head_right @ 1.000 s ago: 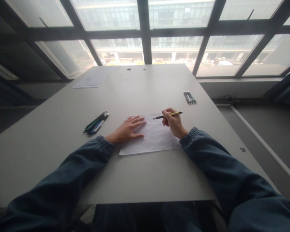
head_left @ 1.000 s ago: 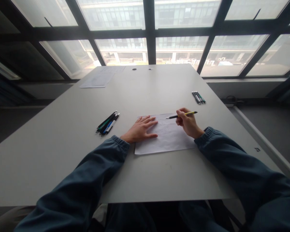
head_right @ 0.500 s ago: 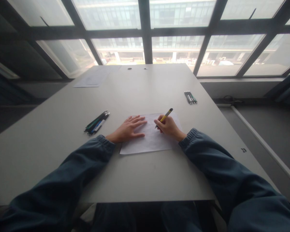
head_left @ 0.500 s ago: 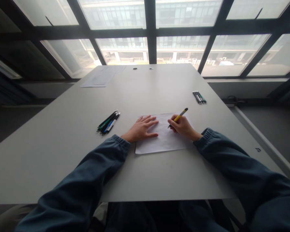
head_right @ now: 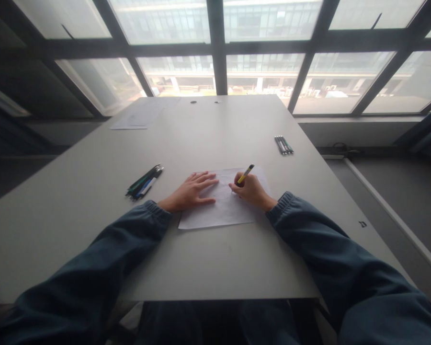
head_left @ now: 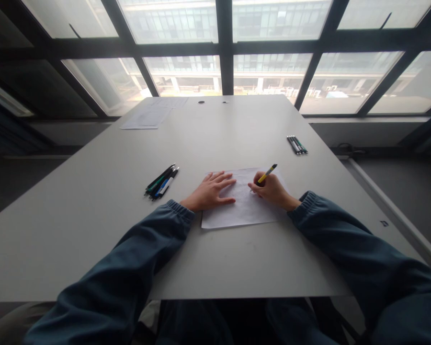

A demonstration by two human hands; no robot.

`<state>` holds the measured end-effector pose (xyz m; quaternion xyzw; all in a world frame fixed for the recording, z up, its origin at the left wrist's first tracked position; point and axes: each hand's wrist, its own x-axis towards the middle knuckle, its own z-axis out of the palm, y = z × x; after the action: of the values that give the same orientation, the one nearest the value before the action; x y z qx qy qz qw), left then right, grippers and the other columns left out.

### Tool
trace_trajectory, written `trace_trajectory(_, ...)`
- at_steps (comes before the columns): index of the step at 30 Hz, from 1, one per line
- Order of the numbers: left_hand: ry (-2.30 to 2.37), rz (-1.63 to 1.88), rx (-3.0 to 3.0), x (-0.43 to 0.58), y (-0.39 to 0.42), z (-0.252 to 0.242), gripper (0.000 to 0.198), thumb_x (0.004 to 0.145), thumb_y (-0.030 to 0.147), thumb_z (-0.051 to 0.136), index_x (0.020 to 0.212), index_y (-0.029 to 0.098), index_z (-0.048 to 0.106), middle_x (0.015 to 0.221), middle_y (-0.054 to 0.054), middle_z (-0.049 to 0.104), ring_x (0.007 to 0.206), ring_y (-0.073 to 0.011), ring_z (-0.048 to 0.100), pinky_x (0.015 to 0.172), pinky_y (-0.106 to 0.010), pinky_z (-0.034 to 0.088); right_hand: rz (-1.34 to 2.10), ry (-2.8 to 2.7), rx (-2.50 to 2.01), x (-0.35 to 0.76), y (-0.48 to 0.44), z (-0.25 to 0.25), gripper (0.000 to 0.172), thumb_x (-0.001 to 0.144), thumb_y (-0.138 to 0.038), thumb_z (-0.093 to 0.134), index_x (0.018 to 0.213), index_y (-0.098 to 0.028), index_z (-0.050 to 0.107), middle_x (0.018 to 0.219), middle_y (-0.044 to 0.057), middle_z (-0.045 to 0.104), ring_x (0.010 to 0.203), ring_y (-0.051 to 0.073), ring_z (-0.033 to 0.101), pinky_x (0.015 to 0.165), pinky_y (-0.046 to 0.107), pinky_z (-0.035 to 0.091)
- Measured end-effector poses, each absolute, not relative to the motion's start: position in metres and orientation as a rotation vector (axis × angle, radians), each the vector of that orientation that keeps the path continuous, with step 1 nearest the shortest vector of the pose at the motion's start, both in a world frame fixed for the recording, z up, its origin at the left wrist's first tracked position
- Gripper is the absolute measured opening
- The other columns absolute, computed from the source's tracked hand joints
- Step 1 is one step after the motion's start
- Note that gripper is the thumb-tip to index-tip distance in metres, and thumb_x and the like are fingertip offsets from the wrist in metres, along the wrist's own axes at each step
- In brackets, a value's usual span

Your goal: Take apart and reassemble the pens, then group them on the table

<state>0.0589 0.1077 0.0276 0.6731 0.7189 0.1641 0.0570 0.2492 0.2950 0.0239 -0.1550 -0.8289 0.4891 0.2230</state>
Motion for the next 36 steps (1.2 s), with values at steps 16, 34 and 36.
trace_trajectory(16, 2.176, 0.655, 2.114, 0.061, 0.106, 0.031, 0.075, 0.085, 0.065, 0.065, 0.148, 0.027, 0.048, 0.152, -0.011, 0.049, 0.143, -0.034, 0.04, 0.119, -0.055, 0.027, 1.493, -1.916, -0.331, 0.246, 0.298, 0.026, 0.029, 0.078, -0.046, 0.078, 0.079, -0.02, 0.065, 0.064, -0.001, 0.06, 0.055, 0.012, 0.048, 0.047, 0.023, 0.036)
trace_trajectory(34, 2.029, 1.371, 2.236, 0.081, 0.11, 0.038, 0.016, 0.092, 0.035, 0.069, 0.098, 0.021, 0.073, 0.089, -0.004, 0.077, 0.087, -0.0191, 0.069, 0.087, -0.037, 0.049, 1.878, -2.042, -0.08, 0.255, 0.292, 0.034, 0.034, 0.076, -0.041, 0.083, 0.098, -0.017, 0.074, 0.071, 0.002, 0.07, 0.059, 0.013, 0.06, 0.054, 0.025, 0.045)
trace_trajectory(36, 2.041, 1.42, 2.221, 0.081, 0.111, 0.038, 0.013, 0.091, 0.033, 0.07, 0.096, 0.021, 0.074, 0.088, -0.004, 0.077, 0.085, -0.0185, 0.069, 0.086, -0.036, 0.05, 1.891, -2.043, -0.097, 0.255, 0.293, 0.034, 0.038, 0.075, -0.041, 0.084, 0.102, -0.017, 0.074, 0.075, 0.003, 0.071, 0.06, 0.013, 0.06, 0.054, 0.026, 0.045)
